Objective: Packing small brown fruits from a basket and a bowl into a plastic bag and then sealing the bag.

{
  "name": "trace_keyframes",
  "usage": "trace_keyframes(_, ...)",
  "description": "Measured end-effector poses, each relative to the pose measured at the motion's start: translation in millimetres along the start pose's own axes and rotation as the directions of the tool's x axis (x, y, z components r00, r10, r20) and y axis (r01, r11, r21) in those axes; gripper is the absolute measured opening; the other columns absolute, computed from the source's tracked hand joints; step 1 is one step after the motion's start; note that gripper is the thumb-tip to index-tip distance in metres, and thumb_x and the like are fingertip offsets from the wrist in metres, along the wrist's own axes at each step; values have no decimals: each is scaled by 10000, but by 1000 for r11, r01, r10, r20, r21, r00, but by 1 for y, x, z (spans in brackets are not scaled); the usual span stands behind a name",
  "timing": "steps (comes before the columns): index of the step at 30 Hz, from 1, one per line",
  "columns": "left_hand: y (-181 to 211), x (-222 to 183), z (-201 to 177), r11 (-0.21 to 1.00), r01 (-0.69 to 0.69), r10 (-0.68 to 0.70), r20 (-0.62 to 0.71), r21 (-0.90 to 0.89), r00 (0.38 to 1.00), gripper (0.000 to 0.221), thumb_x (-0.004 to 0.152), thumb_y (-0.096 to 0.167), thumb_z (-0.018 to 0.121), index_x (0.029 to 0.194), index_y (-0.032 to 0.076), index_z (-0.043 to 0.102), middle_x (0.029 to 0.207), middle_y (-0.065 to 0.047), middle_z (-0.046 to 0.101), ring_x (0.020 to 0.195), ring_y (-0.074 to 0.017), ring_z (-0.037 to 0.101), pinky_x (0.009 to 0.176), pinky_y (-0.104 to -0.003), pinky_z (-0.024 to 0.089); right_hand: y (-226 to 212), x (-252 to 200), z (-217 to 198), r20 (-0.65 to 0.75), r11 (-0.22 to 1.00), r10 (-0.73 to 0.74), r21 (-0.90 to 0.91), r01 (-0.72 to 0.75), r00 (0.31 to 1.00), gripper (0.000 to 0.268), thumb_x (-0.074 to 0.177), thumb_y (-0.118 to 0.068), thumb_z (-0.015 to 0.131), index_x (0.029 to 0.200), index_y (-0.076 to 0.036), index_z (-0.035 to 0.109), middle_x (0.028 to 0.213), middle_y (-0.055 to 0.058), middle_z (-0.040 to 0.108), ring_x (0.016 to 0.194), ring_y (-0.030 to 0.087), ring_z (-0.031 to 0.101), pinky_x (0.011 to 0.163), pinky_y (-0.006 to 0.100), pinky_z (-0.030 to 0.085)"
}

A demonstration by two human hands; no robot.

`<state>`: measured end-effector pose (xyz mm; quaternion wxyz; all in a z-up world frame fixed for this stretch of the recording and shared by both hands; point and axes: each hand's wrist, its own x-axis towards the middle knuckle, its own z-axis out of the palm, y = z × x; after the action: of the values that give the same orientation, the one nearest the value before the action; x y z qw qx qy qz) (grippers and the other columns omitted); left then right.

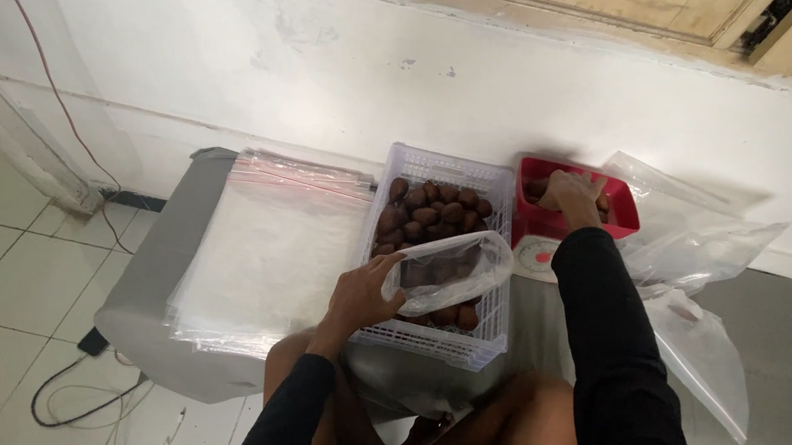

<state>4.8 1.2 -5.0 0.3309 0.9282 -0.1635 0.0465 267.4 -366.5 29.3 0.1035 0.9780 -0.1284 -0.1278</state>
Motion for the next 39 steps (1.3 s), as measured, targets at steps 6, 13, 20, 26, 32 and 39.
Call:
trace_keyframes(6,-4,1,5,1000,3,-3,-19,10,1000,534,943,337,563,1458,197,534,1286,-125,661,1071,-367,719,827,-509,607,0,-11,-8,-43,992,-123,28,125,991,458,946,-460,623,1208,-103,740,1337,187,716,1341,414,561,1142,757,70)
trace_keyframes(13,-7,1,4,1000,11,-11,23,11,1000,597,903,356,606,1471,201,510,1304,-133,646,1091,-384,707,851,-536,600,6,-34,-25,-82,969,-206,121,215,975,532,1012,-501,554,1075,0,721,1181,241,754,1187,441,668,1117,683,314)
trace_keyframes(20,-5,-1,5,999,-35,34,-21,-5,999,651,861,336,681,1470,175,518,1309,-160,646,1134,-414,685,869,-559,588,25,-69,-38,-374,409,-107,828,384,921,368,1000,-385,644,1203,-79,663,857,151,705,767,268,739,570,368,622)
trace_keyframes(26,-5,2,7,999,-36,37,-14,26,999,692,863,438,689,1479,175,512,1326,-153,635,1139,-416,681,867,-562,592,-13,-201,-49,-167,-316,-252,945,82,953,477,946,-294,619,1394,-136,575,814,29,656,762,124,751,572,200,648)
trace_keyframes(32,-10,0,12,1000,-26,26,-15,16,1000,723,843,434,709,1485,176,503,1351,-151,625,1165,-413,673,870,-570,585,-53,-252,4,-164,-152,-461,983,104,872,620,886,-346,759,1437,-117,590,988,96,659,906,183,708,681,243,619)
trace_keyframes(39,-15,6,16,999,-9,8,19,49,1000,758,842,507,704,1496,180,501,1348,-119,627,1225,-362,637,909,-550,586,-97,-233,69,-289,299,-608,780,550,740,542,908,-312,780,1336,-30,605,1214,246,709,1203,402,653,993,484,549)
